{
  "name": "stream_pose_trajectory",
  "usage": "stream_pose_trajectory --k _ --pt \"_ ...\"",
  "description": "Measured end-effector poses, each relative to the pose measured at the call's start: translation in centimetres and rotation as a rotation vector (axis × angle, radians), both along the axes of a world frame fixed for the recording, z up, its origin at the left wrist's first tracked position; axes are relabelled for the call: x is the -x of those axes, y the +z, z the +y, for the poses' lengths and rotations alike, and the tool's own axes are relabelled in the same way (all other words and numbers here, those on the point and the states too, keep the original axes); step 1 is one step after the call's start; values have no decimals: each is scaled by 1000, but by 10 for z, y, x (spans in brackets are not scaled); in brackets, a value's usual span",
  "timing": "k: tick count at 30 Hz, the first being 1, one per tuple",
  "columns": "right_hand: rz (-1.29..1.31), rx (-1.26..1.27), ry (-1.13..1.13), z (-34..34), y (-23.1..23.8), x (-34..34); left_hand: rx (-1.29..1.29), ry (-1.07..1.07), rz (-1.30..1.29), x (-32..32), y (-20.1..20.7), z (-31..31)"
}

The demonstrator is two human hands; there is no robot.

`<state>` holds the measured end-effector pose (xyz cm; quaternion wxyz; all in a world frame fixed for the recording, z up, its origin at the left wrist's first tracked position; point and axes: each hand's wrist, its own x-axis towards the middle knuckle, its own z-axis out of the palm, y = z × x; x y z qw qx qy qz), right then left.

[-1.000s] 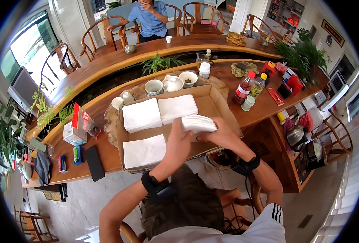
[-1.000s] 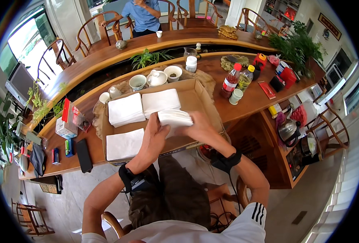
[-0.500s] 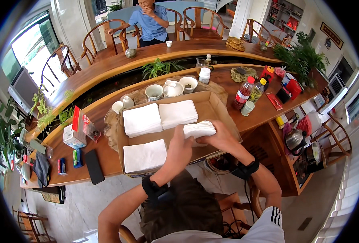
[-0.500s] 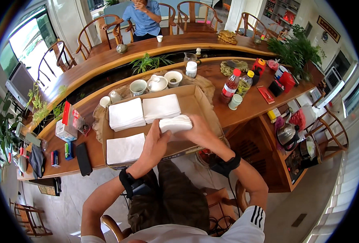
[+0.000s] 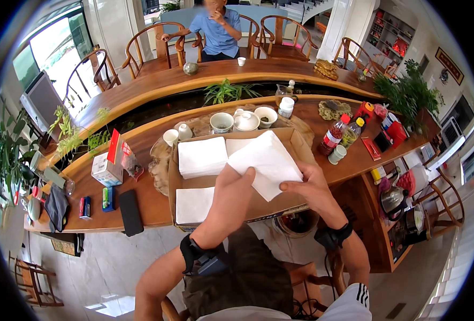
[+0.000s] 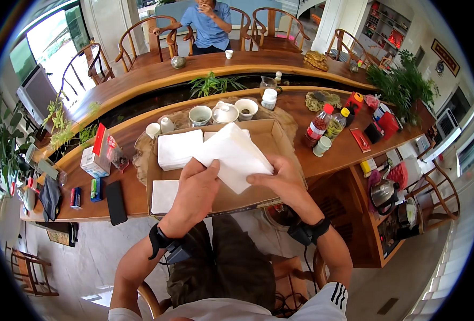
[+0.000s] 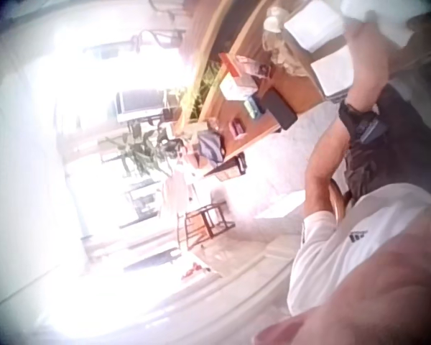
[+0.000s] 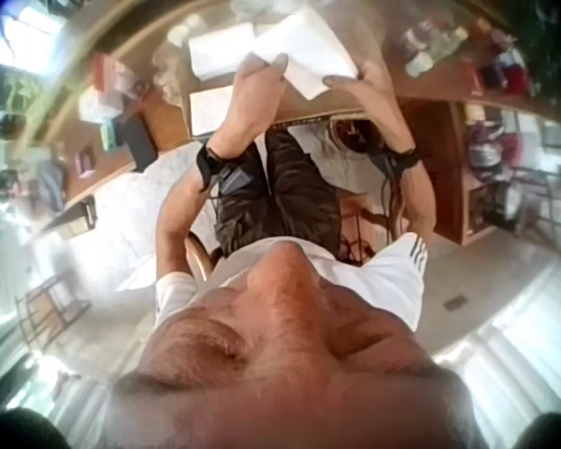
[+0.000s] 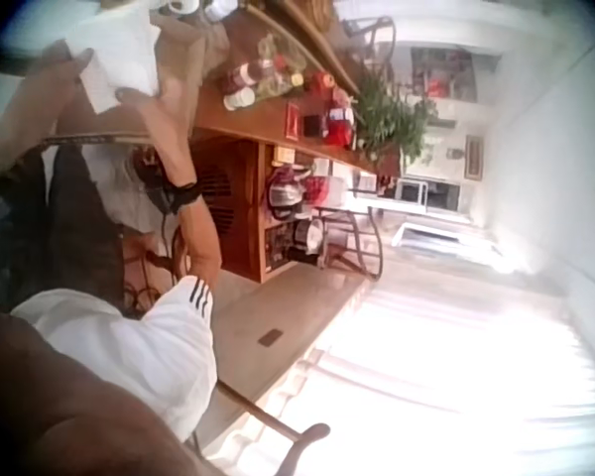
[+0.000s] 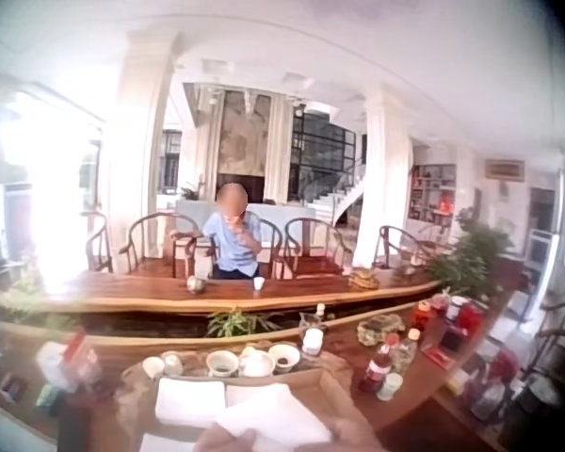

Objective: Folding white square napkins and placing them into a cardboard box.

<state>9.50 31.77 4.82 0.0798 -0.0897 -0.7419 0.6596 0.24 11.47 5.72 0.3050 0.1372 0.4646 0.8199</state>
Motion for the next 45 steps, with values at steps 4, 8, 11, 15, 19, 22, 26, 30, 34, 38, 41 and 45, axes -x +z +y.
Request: stream_pose_trajectory --k 4,8,11,15,19,22,26,30,34,38,41,45 --pt "61 170 -65 -18 -2 8 -60 2 -122 2 -3 -23" --pt "57 152 -28 -27 5 21 35 90 19 9 0 -51" --pt "7 105 46 -34 11 35 -18 89 102 29 4 -74" --pt "-81 47 122 -54 7 52 53 162 218 47 -2 -114" --pt "-117 66 180 -76 -2 70 257 226 352 50 -6 -142" --pt "-120 85 194 -85 -4 74 360 205 390 53 -11 -157" --pt "-111 90 163 -88 -2 77 377 153 399 56 -12 -162" --pt "-28 170 102 -83 -1 75 271 177 381 56 -5 -150" --pt "29 282 -41 -93 5 72 7 174 162 52 -6 -137" --pt "114 400 -91 -106 1 73 -183 174 45 45 -2 -119" --pt "142 444 -120 -118 0 71 -158 174 17 38 1 -108" --pt "151 421 -145 -133 0 65 -64 189 62 35 7 -98"
